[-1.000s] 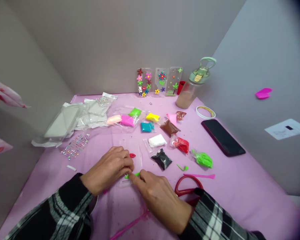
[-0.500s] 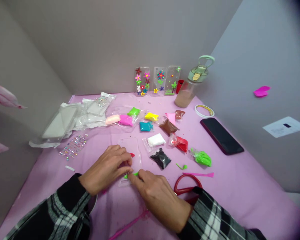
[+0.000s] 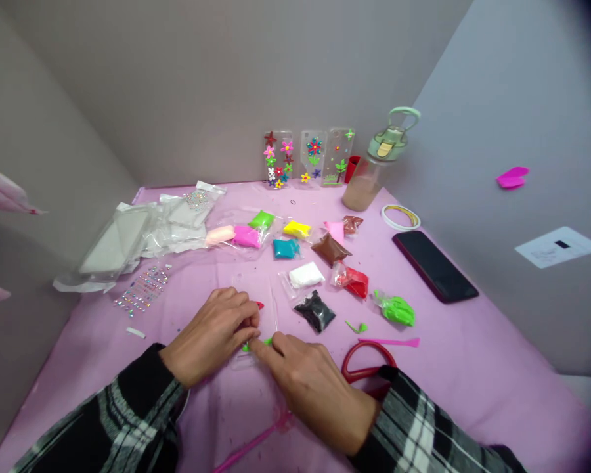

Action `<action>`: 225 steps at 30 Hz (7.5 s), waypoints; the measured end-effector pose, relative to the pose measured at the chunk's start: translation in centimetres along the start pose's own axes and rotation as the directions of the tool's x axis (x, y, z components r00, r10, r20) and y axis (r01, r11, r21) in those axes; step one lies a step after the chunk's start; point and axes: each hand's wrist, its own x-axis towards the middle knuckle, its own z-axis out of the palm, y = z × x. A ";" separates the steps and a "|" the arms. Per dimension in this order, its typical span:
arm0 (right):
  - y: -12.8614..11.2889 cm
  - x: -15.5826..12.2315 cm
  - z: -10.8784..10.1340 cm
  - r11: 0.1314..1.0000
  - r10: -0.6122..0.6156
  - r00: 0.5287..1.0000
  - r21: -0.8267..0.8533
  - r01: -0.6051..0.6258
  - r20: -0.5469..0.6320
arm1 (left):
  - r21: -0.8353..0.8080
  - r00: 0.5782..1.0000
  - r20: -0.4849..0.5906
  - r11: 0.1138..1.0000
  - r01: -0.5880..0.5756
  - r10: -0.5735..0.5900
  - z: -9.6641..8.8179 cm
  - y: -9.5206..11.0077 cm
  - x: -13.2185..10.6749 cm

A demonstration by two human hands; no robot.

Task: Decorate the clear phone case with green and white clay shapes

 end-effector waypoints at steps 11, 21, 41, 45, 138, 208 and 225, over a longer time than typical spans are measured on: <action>1.4 1.4 -1.5 0.044 0.313 0.938 0.984 -0.173 0.151 | -0.087 0.965 -0.260 0.994 -0.063 0.039 -2.0 2.1 -0.8; 1.2 1.6 -1.4 -0.081 0.393 0.909 0.990 -0.112 0.135 | 0.137 0.932 -0.295 0.975 -0.176 0.210 0.0 4.9 -1.0; 1.4 1.7 -1.0 -0.181 0.389 0.904 0.977 -0.113 0.177 | 0.023 0.942 -0.292 0.986 -0.164 0.164 -1.5 4.2 -1.0; 1.4 1.6 -1.3 -0.169 0.415 0.892 0.978 -0.119 0.180 | -0.167 0.972 -0.227 0.981 -0.100 0.061 -2.4 2.9 -1.2; 1.4 1.2 -2.1 -0.092 0.393 0.888 0.971 -0.221 0.240 | -0.329 0.997 0.067 0.943 0.043 -0.022 -2.5 0.7 -0.5; 1.6 1.0 -2.2 -0.107 0.384 0.902 0.980 -0.171 0.199 | 0.017 0.957 -0.068 0.959 -0.282 0.283 0.1 -0.4 -0.3; 1.5 1.0 -2.4 -0.100 0.391 0.897 0.978 -0.181 0.206 | 0.040 0.972 -0.072 0.974 -0.221 0.224 -0.9 -1.0 -0.9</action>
